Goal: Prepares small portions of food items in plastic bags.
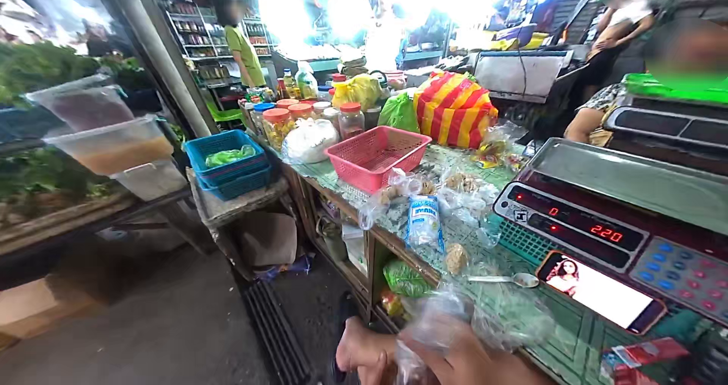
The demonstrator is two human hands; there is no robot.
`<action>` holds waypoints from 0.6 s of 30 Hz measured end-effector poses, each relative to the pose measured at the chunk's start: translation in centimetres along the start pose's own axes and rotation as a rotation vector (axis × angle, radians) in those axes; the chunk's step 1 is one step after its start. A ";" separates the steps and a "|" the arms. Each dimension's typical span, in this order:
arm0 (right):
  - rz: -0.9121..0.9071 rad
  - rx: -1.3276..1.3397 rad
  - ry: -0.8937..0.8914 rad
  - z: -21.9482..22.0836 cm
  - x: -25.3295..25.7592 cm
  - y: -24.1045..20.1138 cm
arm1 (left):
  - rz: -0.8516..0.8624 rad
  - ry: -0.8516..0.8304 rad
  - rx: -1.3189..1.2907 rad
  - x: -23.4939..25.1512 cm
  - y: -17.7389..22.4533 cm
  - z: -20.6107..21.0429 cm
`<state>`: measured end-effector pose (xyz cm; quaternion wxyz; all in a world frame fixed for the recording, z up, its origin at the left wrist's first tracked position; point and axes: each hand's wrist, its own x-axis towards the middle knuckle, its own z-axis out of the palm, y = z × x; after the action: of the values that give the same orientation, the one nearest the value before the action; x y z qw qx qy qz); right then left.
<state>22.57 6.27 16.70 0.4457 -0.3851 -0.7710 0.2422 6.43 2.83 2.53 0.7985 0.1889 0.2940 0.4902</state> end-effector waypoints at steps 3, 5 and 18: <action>-0.029 -0.061 0.006 -1.7 1.7 -0.1 | -0.120 0.212 0.100 -0.4 -1.6 -2.5; -0.138 -0.058 0.165 -4.3 3.9 -1.3 | -0.112 0.278 0.095 -0.4 -2.0 -3.6; -0.137 0.006 -0.464 0.2 1.7 -3.6 | 0.978 0.167 1.355 -3.4 2.8 2.3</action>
<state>20.46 5.51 20.04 0.2733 -0.2649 -0.8762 0.2957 4.86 1.04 6.89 0.1855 0.6969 0.4680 0.5108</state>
